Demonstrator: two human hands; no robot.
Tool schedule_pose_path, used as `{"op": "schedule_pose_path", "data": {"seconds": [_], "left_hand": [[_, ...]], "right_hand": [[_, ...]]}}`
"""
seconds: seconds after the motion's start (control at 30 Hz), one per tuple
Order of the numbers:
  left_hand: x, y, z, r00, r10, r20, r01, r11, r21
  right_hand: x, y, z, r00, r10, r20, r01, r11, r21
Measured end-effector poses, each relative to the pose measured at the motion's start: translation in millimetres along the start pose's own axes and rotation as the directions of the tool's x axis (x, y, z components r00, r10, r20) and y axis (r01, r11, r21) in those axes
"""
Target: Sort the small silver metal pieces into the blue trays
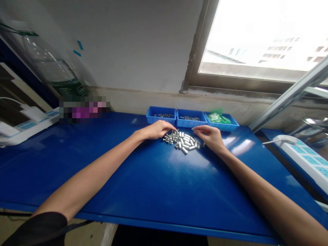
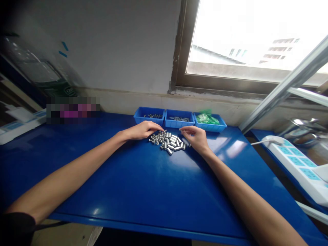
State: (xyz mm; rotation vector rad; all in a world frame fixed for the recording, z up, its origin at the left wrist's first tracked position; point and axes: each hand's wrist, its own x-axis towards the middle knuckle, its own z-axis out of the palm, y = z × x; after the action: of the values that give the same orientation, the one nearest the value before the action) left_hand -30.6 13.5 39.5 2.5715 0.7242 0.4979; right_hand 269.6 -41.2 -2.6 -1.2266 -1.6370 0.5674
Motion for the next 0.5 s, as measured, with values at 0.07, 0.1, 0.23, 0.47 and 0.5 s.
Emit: {"op": "schedule_pose_path", "data": {"seconds": [0.07, 0.1, 0.23, 0.47, 0.5], "left_hand": [[0, -4, -0.8, 0.999, 0.036, 0.018, -0.037, 0.999, 0.009], [0, -6, -0.9, 0.999, 0.042, 0.015, -0.043, 0.999, 0.017], [-1, -10, 0.9, 0.998, 0.054, -0.032, -0.052, 0.997, 0.048], [-2, -15, 2.2, 0.996, 0.078, -0.051, -0.075, 0.996, 0.053], [-2, -16, 1.9, 0.996, 0.061, -0.063, -0.057, 0.997, 0.053]], "right_hand": [[0, -2, -1, 0.995, 0.085, 0.053, -0.092, 0.986, 0.14], [0, -2, -2, 0.992, 0.106, 0.069, -0.118, 0.973, 0.197], [3, -3, -3, 0.997, 0.065, 0.034, -0.073, 0.923, 0.377], [3, -5, -1, 0.998, -0.043, 0.047, 0.019, 0.902, 0.431], [3, -6, -1, 0.998, -0.041, 0.036, 0.022, 0.908, 0.417]]}}
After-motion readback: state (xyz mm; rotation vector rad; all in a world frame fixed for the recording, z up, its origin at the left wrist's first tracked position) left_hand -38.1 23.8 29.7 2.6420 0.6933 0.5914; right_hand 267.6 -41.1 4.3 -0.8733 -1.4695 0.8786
